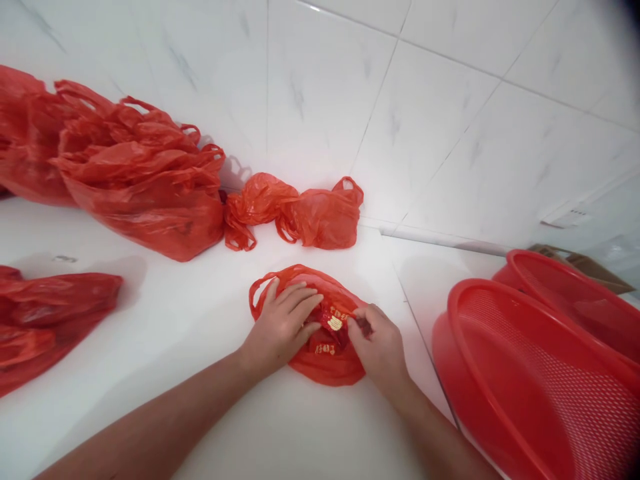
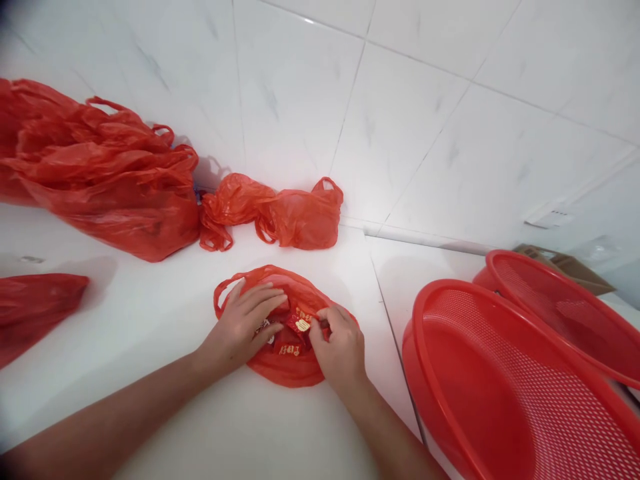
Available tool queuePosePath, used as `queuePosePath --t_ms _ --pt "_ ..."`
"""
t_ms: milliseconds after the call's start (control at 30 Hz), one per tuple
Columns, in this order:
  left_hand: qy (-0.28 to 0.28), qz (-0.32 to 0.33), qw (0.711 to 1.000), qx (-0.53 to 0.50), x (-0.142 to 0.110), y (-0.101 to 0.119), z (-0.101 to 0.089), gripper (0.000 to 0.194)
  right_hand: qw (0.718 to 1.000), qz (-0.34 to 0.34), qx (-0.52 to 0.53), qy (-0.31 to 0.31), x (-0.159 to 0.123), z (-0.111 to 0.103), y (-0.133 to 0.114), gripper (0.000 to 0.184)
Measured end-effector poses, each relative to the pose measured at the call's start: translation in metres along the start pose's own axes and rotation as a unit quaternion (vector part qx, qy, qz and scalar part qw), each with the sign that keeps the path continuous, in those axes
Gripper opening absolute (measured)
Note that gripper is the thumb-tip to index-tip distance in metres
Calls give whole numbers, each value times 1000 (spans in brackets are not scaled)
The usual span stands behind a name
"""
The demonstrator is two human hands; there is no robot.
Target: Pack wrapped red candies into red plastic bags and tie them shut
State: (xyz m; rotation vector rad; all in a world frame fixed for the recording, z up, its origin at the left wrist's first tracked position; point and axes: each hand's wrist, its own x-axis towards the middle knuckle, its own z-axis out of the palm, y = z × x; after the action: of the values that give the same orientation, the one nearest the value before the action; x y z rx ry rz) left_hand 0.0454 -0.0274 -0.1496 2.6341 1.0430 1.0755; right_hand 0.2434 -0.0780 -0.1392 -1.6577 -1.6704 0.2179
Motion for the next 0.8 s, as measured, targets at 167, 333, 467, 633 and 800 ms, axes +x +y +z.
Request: queuePosePath --t_ms 167,333,467,633,800 --pt "-29 -9 997 -67 -2 14 1 19 994 -97 48 -35 -7 7 -11 9" --pt "-43 -42 992 -108 -2 19 -4 12 990 -112 72 -55 -8 4 -14 10" --pt "-46 -61 988 -135 -3 18 -4 13 986 -107 89 -96 -7 0 -15 10" --pt "-51 -81 984 -151 -4 15 -1 14 985 -93 103 -99 -7 2 -14 20" --pt "-45 -88 983 -155 -4 13 -3 20 987 -67 108 -103 -6 2 -13 24"
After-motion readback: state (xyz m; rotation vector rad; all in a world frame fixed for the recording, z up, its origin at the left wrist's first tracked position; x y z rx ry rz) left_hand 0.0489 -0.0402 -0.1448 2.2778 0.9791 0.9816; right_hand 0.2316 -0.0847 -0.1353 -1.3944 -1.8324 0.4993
